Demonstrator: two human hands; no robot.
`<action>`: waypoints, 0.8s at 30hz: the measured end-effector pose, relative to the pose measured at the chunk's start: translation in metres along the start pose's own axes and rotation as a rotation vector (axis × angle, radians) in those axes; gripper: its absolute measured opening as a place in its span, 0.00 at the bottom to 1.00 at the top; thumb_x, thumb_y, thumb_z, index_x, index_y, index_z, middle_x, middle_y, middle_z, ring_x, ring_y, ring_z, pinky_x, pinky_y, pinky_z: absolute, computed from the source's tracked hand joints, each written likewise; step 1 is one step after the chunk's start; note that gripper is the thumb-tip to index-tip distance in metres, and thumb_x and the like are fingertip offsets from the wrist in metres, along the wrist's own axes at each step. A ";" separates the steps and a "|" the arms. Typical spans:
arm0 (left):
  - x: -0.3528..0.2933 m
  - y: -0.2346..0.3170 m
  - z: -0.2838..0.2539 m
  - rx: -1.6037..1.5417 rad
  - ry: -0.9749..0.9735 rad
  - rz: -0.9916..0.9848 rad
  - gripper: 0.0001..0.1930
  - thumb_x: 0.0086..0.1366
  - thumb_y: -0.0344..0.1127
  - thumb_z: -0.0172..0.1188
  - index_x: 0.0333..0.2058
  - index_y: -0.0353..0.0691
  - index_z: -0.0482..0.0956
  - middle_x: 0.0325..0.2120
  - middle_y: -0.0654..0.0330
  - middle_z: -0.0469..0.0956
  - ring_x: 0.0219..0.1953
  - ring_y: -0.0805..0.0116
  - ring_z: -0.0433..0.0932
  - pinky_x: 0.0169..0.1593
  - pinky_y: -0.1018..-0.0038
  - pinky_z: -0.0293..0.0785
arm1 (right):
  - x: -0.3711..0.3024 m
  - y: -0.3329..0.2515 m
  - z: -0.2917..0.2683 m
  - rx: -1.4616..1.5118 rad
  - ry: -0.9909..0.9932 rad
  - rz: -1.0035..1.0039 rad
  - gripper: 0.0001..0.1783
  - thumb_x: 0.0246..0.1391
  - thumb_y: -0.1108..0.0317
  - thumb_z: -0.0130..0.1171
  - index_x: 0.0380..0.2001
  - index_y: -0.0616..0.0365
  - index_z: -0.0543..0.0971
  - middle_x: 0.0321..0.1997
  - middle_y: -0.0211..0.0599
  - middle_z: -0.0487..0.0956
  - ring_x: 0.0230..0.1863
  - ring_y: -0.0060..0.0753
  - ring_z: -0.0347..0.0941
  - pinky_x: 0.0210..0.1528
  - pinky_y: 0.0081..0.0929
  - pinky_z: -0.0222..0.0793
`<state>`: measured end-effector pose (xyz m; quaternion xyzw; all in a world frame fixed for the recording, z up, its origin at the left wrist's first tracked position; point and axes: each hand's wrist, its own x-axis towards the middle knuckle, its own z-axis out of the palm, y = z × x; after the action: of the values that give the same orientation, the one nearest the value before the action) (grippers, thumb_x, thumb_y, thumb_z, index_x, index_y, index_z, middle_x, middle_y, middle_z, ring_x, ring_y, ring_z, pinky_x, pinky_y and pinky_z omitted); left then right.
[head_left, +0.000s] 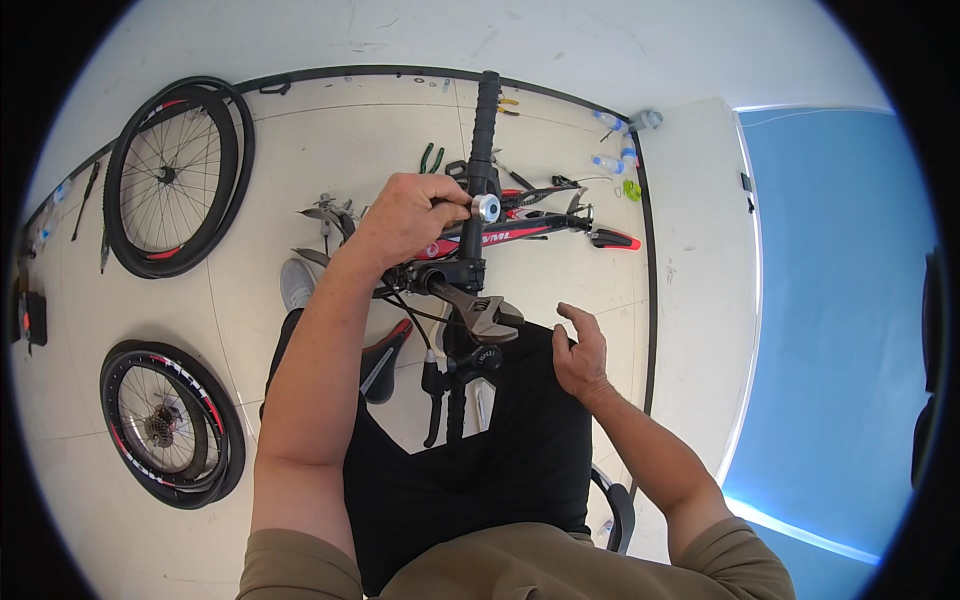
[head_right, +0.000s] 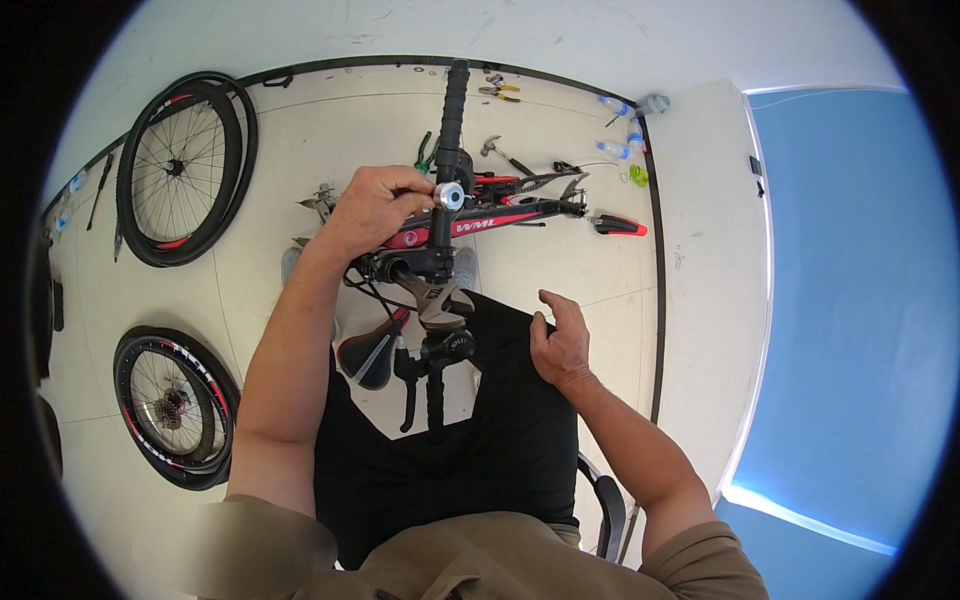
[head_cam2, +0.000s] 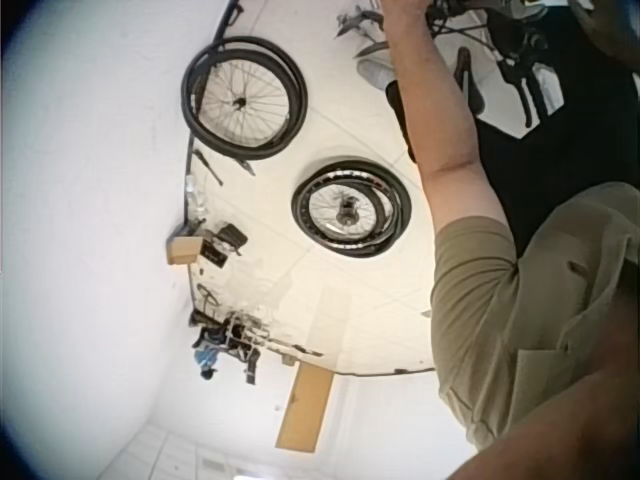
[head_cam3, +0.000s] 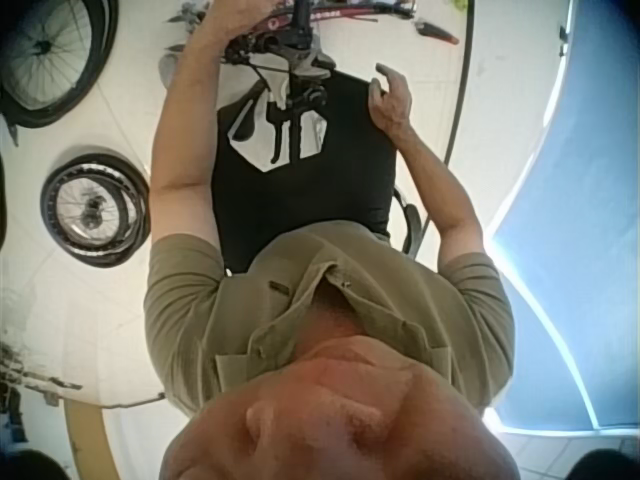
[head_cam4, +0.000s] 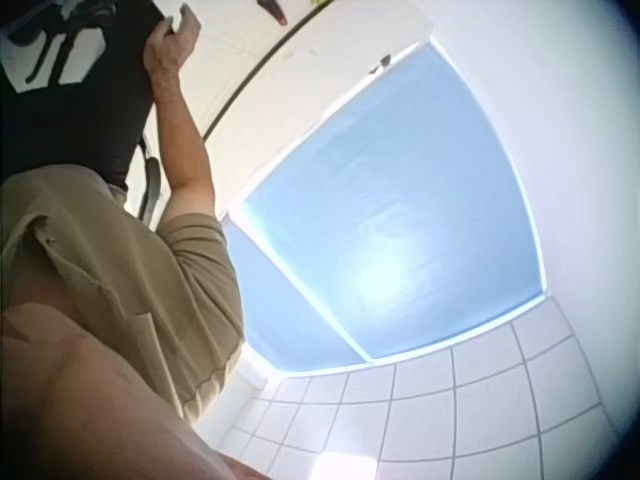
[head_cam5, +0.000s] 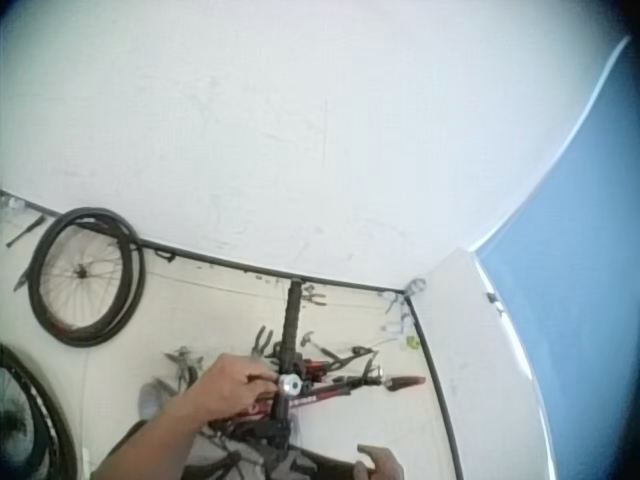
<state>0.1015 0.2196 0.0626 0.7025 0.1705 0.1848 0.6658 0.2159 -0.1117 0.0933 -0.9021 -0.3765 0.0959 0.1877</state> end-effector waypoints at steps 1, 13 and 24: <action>0.000 0.000 0.000 -0.003 -0.002 -0.003 0.06 0.61 0.24 0.66 0.37 0.32 0.86 0.26 0.60 0.83 0.30 0.75 0.78 0.37 0.75 0.74 | 0.000 0.000 0.000 -0.002 0.000 -0.002 0.19 0.59 0.72 0.58 0.53 0.64 0.78 0.53 0.50 0.81 0.57 0.49 0.77 0.62 0.39 0.71; -0.001 0.002 -0.002 0.018 -0.004 0.002 0.06 0.62 0.25 0.66 0.37 0.33 0.87 0.25 0.59 0.83 0.29 0.74 0.78 0.37 0.74 0.74 | 0.000 0.000 0.001 0.001 -0.006 -0.005 0.19 0.59 0.72 0.58 0.54 0.64 0.78 0.53 0.50 0.81 0.57 0.49 0.77 0.62 0.38 0.71; 0.001 -0.002 -0.001 -0.050 -0.019 -0.023 0.06 0.62 0.23 0.64 0.37 0.31 0.86 0.25 0.60 0.83 0.29 0.76 0.78 0.36 0.75 0.75 | 0.000 0.002 0.001 0.003 0.004 -0.013 0.19 0.59 0.73 0.58 0.53 0.64 0.78 0.53 0.50 0.81 0.57 0.49 0.77 0.62 0.38 0.71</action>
<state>0.1018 0.2209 0.0604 0.6854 0.1677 0.1746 0.6867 0.2164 -0.1127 0.0919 -0.8995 -0.3819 0.0933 0.1906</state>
